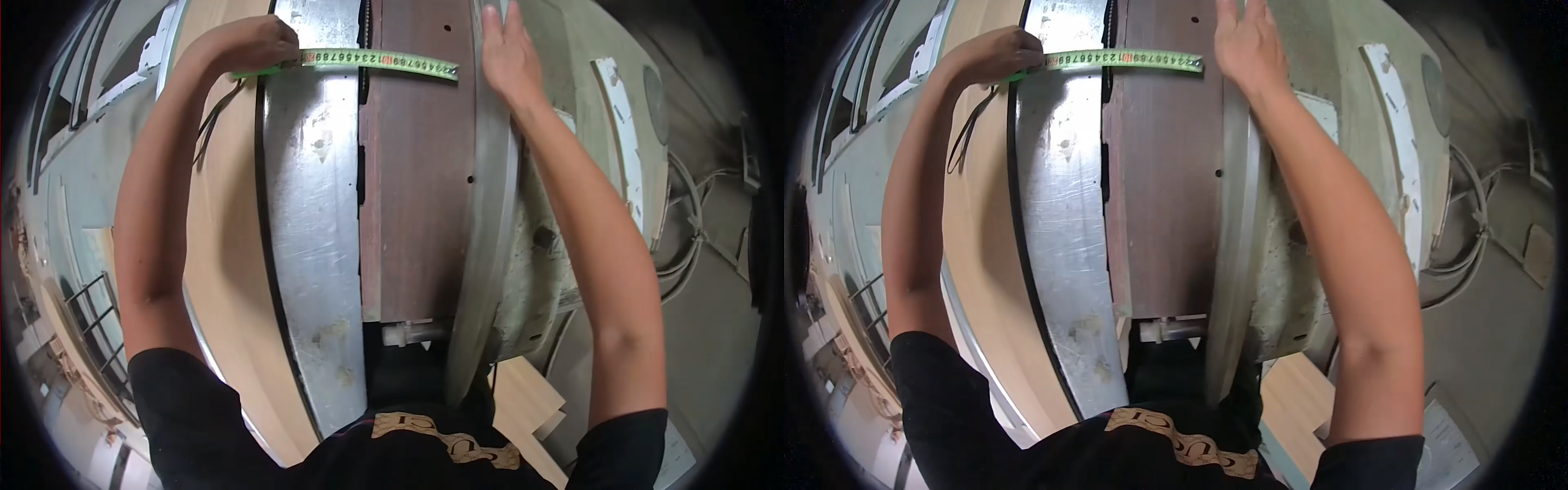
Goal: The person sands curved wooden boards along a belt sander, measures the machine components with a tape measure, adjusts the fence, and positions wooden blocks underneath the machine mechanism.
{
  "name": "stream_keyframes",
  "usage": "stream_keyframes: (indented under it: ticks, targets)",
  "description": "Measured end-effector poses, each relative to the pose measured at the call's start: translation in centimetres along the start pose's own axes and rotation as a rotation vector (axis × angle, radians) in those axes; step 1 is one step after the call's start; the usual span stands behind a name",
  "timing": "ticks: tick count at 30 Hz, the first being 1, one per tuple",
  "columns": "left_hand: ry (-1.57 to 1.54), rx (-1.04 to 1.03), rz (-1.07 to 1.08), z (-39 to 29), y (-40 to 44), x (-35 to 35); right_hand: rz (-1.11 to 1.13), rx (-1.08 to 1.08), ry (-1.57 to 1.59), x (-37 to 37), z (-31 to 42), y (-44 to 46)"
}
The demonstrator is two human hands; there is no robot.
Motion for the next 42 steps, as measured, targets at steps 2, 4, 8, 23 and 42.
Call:
stream_keyframes:
  ticks: [2,4,8,23,42]
  targets:
    - [0.023,-0.122,0.007,2.5,2.8,-1.3,-0.003,-0.014,0.009,0.3,0.2,-0.3]
    - [0.16,-0.284,0.018,2.0,3.1,-0.7,-0.018,0.012,-0.012,0.3,0.3,-0.3]
    - [0.347,-0.314,0.05,-0.5,3.1,-0.5,-0.022,0.003,-0.041,0.2,0.3,-0.3]
    - [0.431,-0.359,0.057,-1.6,5.1,-2.6,0.024,-0.054,-0.11,0.2,0.3,-0.2]
    - [0.49,-0.278,0.155,-2.6,4.6,-3.0,0.024,-0.043,-0.155,0.4,0.4,-0.3]
Point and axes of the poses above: each hand's wrist, its own y-axis towards the middle knuckle, its own x-axis out of the back of the hand, z = x × y, the point moved 2 cm from there along y, towards the middle knuckle, and after that the axes turned 5 degrees about -z, right-handed, at the moved point
